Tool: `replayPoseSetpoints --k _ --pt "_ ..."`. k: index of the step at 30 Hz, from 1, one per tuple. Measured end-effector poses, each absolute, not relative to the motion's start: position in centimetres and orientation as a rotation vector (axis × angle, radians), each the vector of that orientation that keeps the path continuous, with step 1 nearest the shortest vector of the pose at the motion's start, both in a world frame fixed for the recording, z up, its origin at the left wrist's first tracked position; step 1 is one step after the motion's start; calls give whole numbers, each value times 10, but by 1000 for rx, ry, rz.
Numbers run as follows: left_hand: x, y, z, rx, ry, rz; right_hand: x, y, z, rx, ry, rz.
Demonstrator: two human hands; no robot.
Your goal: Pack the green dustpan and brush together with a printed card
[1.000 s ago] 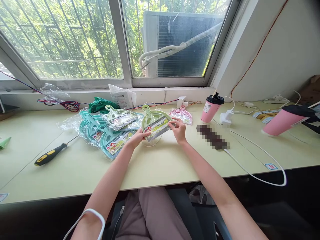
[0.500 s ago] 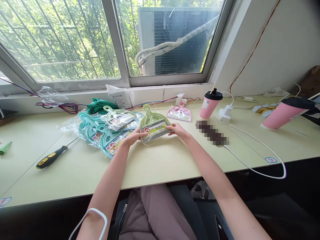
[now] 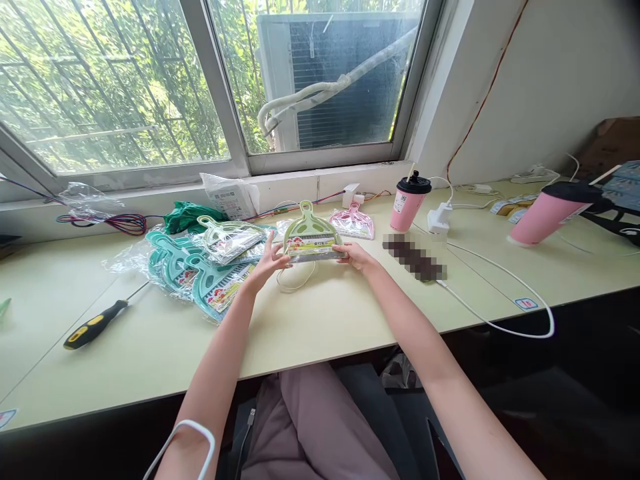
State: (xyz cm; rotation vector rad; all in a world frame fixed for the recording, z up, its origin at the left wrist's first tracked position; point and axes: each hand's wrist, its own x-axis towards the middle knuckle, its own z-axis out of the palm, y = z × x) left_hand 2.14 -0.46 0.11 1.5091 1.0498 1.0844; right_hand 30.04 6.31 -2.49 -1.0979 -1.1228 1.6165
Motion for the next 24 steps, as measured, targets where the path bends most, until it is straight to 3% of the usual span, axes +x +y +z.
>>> replayPoseSetpoints --k 6,19,24 --pt "43 -4 -9 1743 1208 1139 295 61 -24 -1115 -1028 1544" --pt "55 -7 -4 1365 1468 1534 289 56 -24 -1018 -1176 1626" --pt "60 -7 -5 1319 1436 1483 283 55 -27 -989 -1238 1637"
